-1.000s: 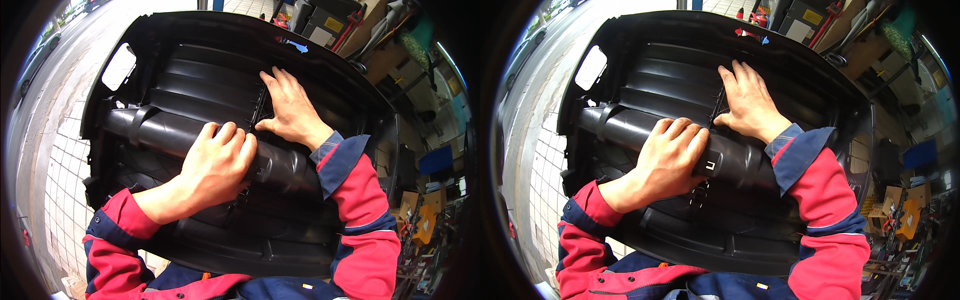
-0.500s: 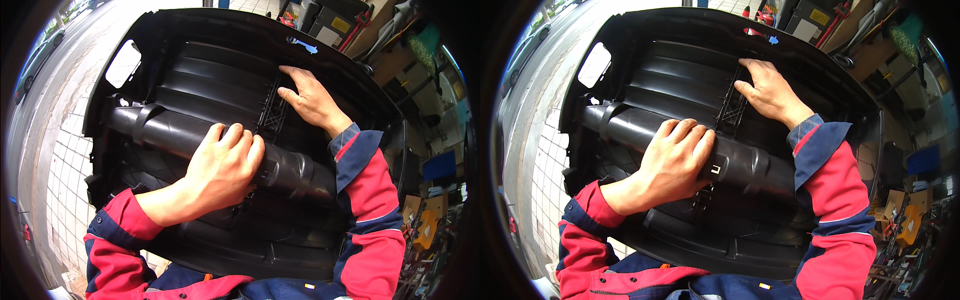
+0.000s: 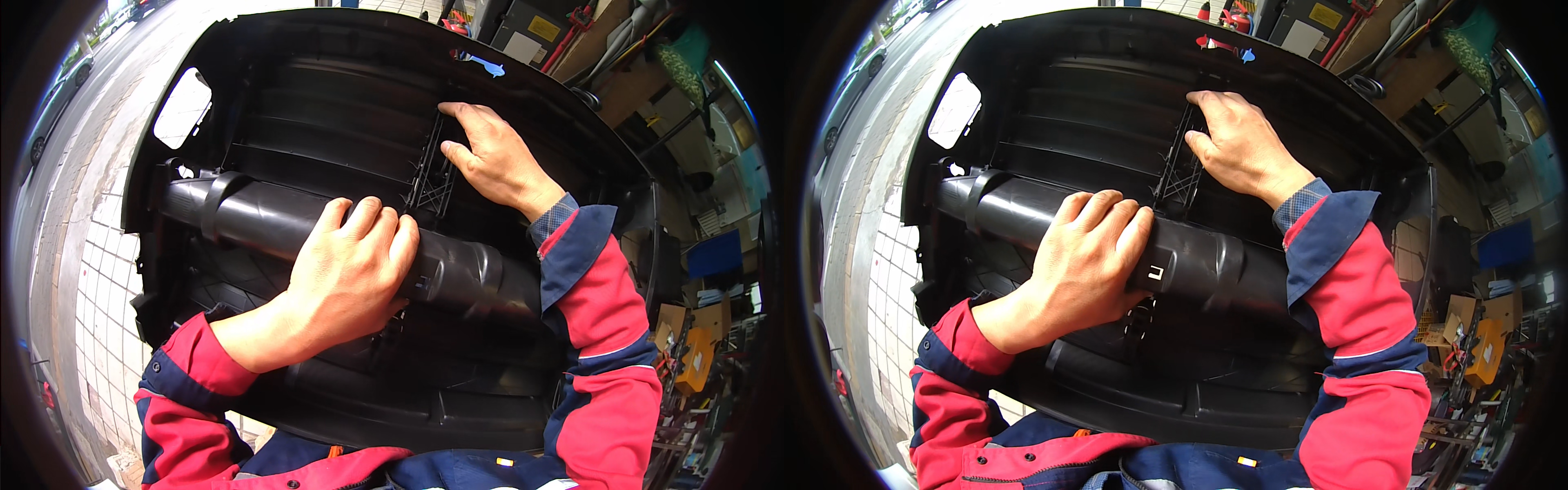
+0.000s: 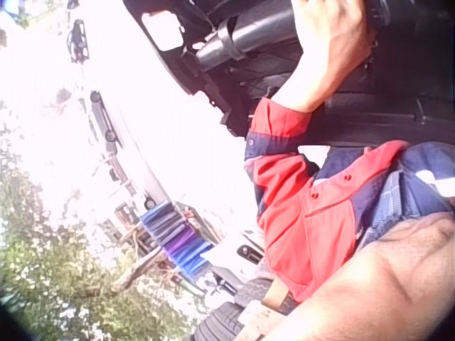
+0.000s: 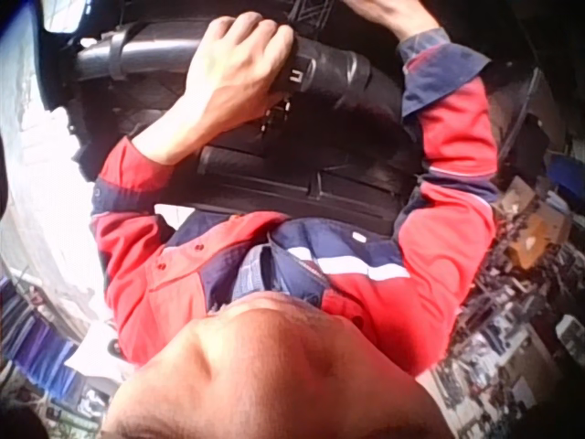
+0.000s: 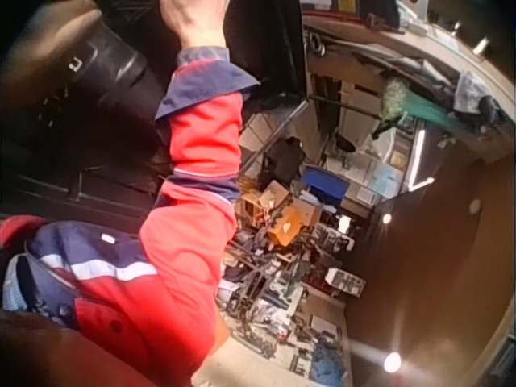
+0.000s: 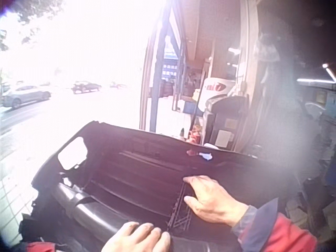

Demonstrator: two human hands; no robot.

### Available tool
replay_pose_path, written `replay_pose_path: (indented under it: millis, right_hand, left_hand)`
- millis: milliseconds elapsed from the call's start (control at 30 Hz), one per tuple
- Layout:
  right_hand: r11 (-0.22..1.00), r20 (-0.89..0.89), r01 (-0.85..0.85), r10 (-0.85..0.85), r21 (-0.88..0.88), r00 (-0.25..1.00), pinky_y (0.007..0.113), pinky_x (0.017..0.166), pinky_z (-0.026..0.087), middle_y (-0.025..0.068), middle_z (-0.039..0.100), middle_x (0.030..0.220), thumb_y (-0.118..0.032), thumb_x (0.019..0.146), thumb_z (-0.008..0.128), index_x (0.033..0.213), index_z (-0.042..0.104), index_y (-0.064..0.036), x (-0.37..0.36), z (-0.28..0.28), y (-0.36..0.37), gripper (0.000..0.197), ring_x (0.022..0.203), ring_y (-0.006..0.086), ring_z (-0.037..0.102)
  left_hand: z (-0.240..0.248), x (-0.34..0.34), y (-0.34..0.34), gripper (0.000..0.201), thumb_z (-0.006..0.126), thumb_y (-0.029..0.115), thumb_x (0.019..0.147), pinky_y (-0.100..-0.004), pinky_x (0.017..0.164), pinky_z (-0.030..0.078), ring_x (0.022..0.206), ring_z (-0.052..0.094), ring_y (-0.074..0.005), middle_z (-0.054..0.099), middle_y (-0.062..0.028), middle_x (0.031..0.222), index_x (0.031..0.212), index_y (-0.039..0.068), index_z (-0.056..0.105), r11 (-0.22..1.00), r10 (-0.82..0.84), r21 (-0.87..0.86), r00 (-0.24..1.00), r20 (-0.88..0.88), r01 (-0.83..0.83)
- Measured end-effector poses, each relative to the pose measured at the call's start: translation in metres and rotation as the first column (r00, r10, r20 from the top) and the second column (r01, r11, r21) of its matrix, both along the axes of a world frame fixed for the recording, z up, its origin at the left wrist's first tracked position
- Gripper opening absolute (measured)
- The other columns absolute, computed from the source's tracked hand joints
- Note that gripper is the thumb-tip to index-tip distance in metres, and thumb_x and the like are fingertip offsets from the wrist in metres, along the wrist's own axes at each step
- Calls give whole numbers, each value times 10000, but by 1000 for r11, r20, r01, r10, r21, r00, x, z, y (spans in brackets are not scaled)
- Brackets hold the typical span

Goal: The person holds a black car bumper and repeatedly inserts and removes a black plastic grille insert into the central opening. They align the insert with both hands, test the fit, and reposition it multiple times without completing the installation.

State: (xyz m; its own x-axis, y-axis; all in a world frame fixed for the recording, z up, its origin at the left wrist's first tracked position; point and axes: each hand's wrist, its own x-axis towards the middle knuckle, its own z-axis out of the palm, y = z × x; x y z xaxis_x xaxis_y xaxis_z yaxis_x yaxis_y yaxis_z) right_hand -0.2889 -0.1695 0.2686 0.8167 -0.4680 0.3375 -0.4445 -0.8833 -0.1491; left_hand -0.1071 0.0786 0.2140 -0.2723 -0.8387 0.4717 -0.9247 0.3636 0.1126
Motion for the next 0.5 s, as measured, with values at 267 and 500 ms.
replay_pose_path:
  millis: [267,500]
  right_hand:
    - [963,-44,-21,10,-270,999,576,1353,461,327,591,1677,-555,922,996,1722,515,29,1,-19,17,1101,1603,494,553]
    - [975,-20,-27,23,-220,1000,543,1294,508,273,721,1533,-464,964,973,1604,636,22,3,-7,11,871,1479,460,661]
  left_hand:
    - [-1,0,1,990,1097,353,592,-531,1142,533,1332,716,-391,748,-184,1320,1413,-30,697,1000,8,-13,1000,19,-8]
    - [0,0,0,973,1091,358,603,-529,1127,537,1307,720,-383,747,-175,1295,1407,-30,705,1000,4,-10,1000,11,-4]
